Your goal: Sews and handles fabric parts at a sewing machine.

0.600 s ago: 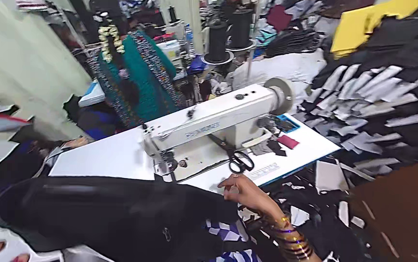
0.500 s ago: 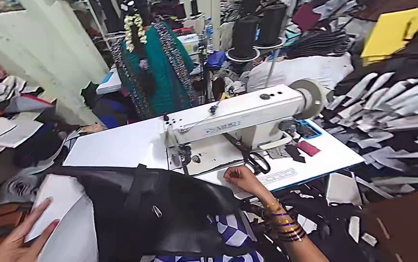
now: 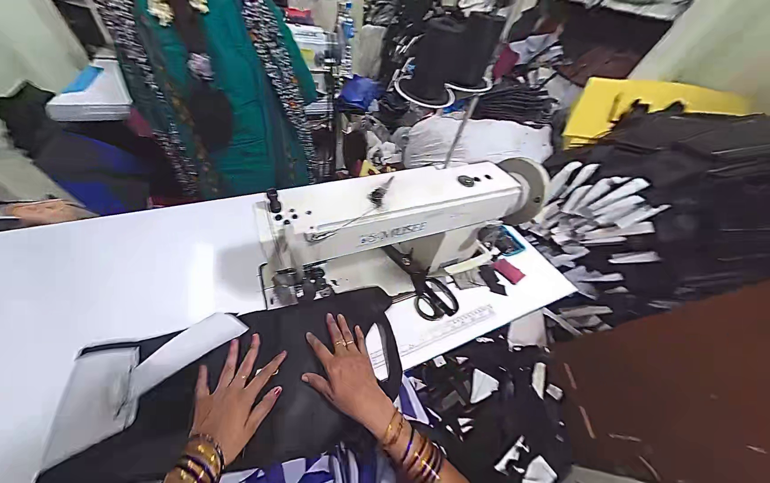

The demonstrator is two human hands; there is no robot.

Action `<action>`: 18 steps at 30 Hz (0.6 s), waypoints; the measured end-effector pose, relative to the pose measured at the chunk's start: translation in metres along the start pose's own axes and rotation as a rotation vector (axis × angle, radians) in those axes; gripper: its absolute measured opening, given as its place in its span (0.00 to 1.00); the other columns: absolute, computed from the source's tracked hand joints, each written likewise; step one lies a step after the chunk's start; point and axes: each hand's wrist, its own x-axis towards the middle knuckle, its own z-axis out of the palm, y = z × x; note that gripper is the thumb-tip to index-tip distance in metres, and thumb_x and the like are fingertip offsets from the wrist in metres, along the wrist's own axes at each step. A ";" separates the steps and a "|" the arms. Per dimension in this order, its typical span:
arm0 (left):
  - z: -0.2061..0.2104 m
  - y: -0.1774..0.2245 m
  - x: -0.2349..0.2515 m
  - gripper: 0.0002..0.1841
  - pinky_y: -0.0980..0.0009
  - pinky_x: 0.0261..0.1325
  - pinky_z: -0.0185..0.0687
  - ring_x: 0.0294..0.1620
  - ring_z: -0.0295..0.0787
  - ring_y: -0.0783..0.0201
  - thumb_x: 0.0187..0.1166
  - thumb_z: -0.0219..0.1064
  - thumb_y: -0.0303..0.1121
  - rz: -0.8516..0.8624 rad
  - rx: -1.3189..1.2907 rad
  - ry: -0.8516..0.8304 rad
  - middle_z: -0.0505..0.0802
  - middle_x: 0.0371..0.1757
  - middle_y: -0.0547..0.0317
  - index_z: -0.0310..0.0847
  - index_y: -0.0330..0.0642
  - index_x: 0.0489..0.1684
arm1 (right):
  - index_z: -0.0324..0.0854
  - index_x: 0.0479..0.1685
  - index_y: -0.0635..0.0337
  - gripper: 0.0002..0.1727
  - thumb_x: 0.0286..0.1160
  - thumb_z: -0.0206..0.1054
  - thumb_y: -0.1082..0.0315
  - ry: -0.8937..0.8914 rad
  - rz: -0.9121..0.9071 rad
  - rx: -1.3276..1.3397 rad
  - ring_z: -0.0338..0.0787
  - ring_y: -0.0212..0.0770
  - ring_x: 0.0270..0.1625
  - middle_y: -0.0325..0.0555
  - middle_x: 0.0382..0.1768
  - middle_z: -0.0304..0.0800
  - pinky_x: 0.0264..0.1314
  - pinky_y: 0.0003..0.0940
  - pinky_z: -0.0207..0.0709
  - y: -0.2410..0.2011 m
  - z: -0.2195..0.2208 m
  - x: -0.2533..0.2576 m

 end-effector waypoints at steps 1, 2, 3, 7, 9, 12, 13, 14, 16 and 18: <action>0.004 0.011 -0.004 0.34 0.09 0.72 0.33 0.89 0.52 0.22 0.81 0.44 0.62 -0.038 0.006 0.019 0.67 0.90 0.40 0.80 0.61 0.80 | 0.72 0.86 0.44 0.39 0.77 0.60 0.35 0.041 0.064 -0.040 0.52 0.69 0.93 0.64 0.91 0.56 0.88 0.75 0.42 0.013 0.001 0.000; 0.004 0.019 -0.009 0.34 0.09 0.72 0.33 0.89 0.52 0.21 0.81 0.44 0.62 -0.073 -0.002 0.021 0.67 0.90 0.39 0.79 0.61 0.80 | 0.76 0.83 0.47 0.38 0.76 0.62 0.37 0.115 0.115 -0.059 0.57 0.71 0.91 0.65 0.89 0.61 0.84 0.80 0.44 0.026 -0.005 -0.003; 0.001 0.023 -0.016 0.33 0.10 0.72 0.33 0.89 0.51 0.20 0.82 0.46 0.61 -0.106 -0.019 -0.004 0.65 0.91 0.38 0.78 0.61 0.81 | 0.81 0.78 0.51 0.35 0.76 0.64 0.40 0.182 0.180 -0.060 0.62 0.72 0.89 0.65 0.85 0.68 0.82 0.81 0.48 0.041 -0.018 -0.008; -0.018 0.014 -0.032 0.29 0.12 0.74 0.30 0.89 0.49 0.18 0.84 0.54 0.57 -0.153 -0.108 -0.125 0.60 0.93 0.37 0.75 0.63 0.84 | 0.88 0.58 0.70 0.18 0.78 0.68 0.65 0.509 0.484 -0.068 0.87 0.70 0.64 0.70 0.57 0.90 0.69 0.67 0.74 0.136 -0.097 -0.038; -0.024 0.007 -0.033 0.31 0.11 0.73 0.30 0.89 0.47 0.17 0.82 0.57 0.57 -0.141 -0.139 -0.149 0.58 0.93 0.37 0.75 0.61 0.84 | 0.88 0.56 0.73 0.15 0.78 0.66 0.71 0.589 0.618 -0.111 0.87 0.70 0.63 0.72 0.55 0.90 0.70 0.65 0.74 0.191 -0.130 -0.052; -0.037 0.014 -0.023 0.32 0.12 0.71 0.38 0.86 0.51 0.12 0.79 0.64 0.53 -0.110 -0.145 -0.123 0.63 0.90 0.32 0.76 0.53 0.83 | 0.88 0.55 0.74 0.17 0.77 0.70 0.67 0.529 0.748 -0.138 0.87 0.70 0.63 0.73 0.56 0.89 0.71 0.65 0.72 0.250 -0.157 -0.057; -0.040 0.020 -0.019 0.31 0.14 0.70 0.44 0.85 0.54 0.14 0.79 0.64 0.51 -0.088 -0.134 -0.101 0.68 0.89 0.33 0.77 0.52 0.82 | 0.87 0.54 0.75 0.19 0.76 0.71 0.65 0.488 0.770 -0.144 0.87 0.70 0.63 0.74 0.55 0.88 0.71 0.65 0.72 0.261 -0.159 -0.055; -0.040 0.025 -0.013 0.30 0.16 0.68 0.49 0.85 0.59 0.17 0.79 0.63 0.52 -0.059 -0.120 -0.072 0.72 0.87 0.37 0.78 0.53 0.81 | 0.87 0.50 0.77 0.18 0.75 0.72 0.65 0.459 0.775 -0.159 0.87 0.71 0.62 0.75 0.54 0.88 0.69 0.66 0.73 0.268 -0.160 -0.054; -0.030 0.030 0.001 0.32 0.19 0.65 0.57 0.81 0.69 0.23 0.78 0.56 0.58 0.013 -0.083 0.024 0.78 0.83 0.40 0.82 0.52 0.77 | 0.87 0.44 0.79 0.15 0.75 0.70 0.69 0.390 0.771 -0.192 0.87 0.73 0.60 0.77 0.51 0.88 0.65 0.68 0.73 0.273 -0.164 -0.051; -0.015 0.030 0.018 0.35 0.18 0.69 0.55 0.81 0.71 0.26 0.77 0.53 0.61 0.039 -0.064 0.085 0.81 0.81 0.41 0.84 0.50 0.75 | 0.87 0.40 0.79 0.14 0.76 0.68 0.70 0.369 0.740 -0.206 0.87 0.73 0.58 0.77 0.49 0.88 0.63 0.69 0.74 0.270 -0.165 -0.056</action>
